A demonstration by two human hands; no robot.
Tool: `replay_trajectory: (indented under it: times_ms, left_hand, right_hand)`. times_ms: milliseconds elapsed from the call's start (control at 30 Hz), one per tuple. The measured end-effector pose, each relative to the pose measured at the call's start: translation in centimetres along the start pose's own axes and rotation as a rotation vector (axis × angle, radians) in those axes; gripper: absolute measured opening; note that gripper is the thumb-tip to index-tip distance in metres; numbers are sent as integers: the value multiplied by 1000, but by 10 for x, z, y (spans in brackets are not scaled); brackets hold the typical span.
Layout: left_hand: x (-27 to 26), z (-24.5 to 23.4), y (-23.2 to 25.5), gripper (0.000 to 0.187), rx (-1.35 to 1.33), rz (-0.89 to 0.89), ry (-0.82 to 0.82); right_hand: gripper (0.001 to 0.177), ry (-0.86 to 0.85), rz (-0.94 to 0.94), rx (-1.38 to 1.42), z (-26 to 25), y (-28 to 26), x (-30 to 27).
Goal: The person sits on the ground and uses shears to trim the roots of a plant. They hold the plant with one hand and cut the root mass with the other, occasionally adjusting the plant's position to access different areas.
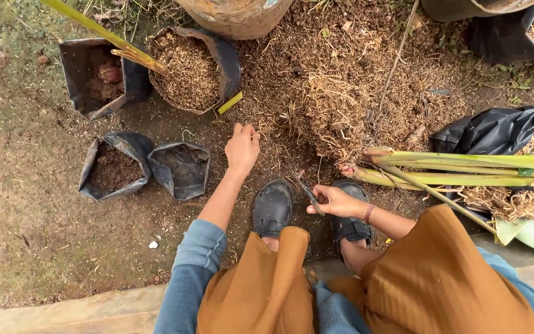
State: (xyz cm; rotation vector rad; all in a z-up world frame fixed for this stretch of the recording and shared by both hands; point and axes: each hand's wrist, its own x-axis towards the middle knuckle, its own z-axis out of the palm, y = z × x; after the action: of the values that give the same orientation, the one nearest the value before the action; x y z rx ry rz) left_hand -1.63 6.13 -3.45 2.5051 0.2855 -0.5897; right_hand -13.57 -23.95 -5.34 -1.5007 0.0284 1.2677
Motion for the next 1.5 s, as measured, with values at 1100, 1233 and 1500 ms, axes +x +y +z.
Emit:
replay_trajectory:
  times_ms: [1100, 1233, 1500]
  left_hand:
    - [23, 12, -7, 11, -714, -53, -109]
    - [-2, 34, -7, 21, -260, 160, -204]
    - [16, 81, -23, 21, 429, 933, 114]
  right_hand:
    - [47, -70, 29, 150, -9, -3, 0]
    - [47, -53, 9, 139, -7, 3, 1]
    - [47, -10, -35, 192, -5, 13, 2]
